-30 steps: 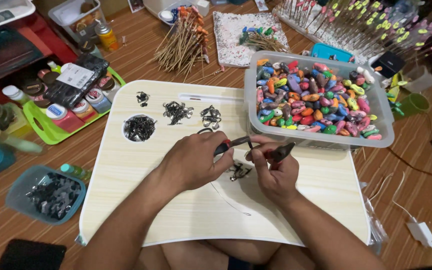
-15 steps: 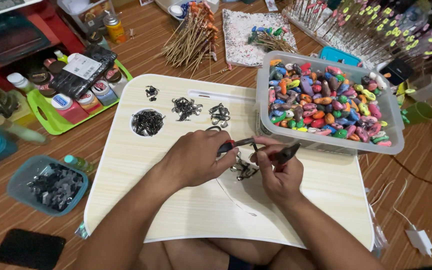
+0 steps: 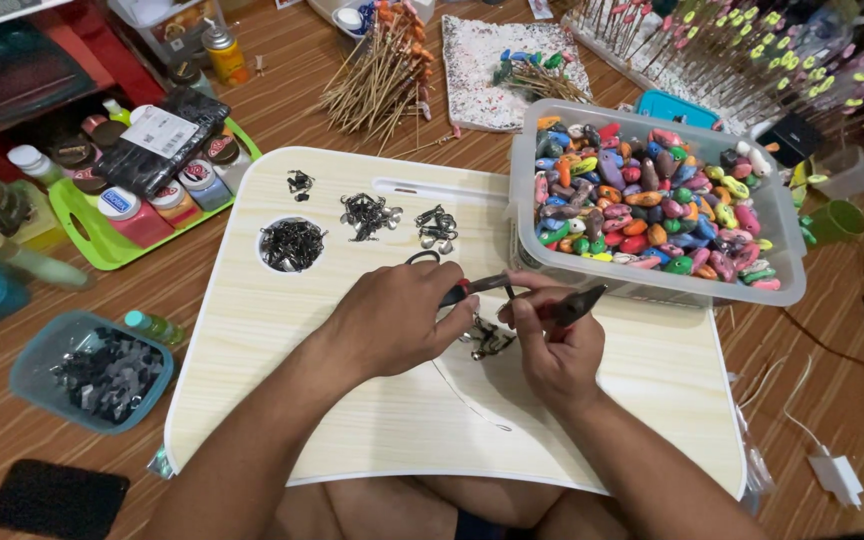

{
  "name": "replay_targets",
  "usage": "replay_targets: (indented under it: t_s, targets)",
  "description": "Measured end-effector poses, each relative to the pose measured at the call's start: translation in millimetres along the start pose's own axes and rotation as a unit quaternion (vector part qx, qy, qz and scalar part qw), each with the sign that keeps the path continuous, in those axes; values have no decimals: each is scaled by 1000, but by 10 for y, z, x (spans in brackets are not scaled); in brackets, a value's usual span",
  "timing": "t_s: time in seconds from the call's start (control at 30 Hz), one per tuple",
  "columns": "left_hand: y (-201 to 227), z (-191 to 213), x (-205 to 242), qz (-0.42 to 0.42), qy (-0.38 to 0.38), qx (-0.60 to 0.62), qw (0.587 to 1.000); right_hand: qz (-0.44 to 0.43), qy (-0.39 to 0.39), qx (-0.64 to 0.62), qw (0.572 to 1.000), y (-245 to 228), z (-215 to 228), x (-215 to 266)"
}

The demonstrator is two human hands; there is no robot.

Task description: Assembling fishing tackle by attaching metal components to wire using pliers and scissors

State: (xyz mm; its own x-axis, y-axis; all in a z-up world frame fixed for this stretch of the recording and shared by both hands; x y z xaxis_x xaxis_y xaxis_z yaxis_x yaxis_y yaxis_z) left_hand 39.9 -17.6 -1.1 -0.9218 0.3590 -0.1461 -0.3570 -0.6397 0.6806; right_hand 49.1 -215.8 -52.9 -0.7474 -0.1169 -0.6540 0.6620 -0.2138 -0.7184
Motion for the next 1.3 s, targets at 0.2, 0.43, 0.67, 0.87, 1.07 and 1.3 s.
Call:
replay_targets:
  t_s: [0.2,0.43,0.67,0.87,1.07,1.3]
  targets:
    - [-8,-21,-4,-8,29,-26,999,-15,-4,-20,1000,14,-7,23]
    - [-65,123,18,15,37,-44,998,-54,-37,-22,998,39,36,47]
    - [-256,393,86,52,73,-119,989,-248,-245,-93,933,-19,114,-55]
    - [-272,433,132,59,87,-156,982,-285,-392,-29,874,-281,67,-39]
    - [-255,449,115,74,67,-141,985,-298,-422,-127,847,-268,-14,71]
    - [-210,392,137,9,137,-133,981,-292,-430,-73,851,-273,-69,100]
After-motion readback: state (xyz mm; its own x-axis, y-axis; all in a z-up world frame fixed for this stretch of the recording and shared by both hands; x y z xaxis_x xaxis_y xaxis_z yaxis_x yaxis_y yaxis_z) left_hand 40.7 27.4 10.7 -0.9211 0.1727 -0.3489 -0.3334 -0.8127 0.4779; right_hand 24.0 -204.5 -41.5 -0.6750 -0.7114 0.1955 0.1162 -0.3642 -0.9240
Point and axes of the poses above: each hand's wrist, its own x-axis away from the middle knuckle, its own z-axis out of the back of the hand, y = z × x, the point moved 3 cm from there along -x, towards the middle knuckle, and after that the axes turned 9 degrees about x, right-handed, at the moved point
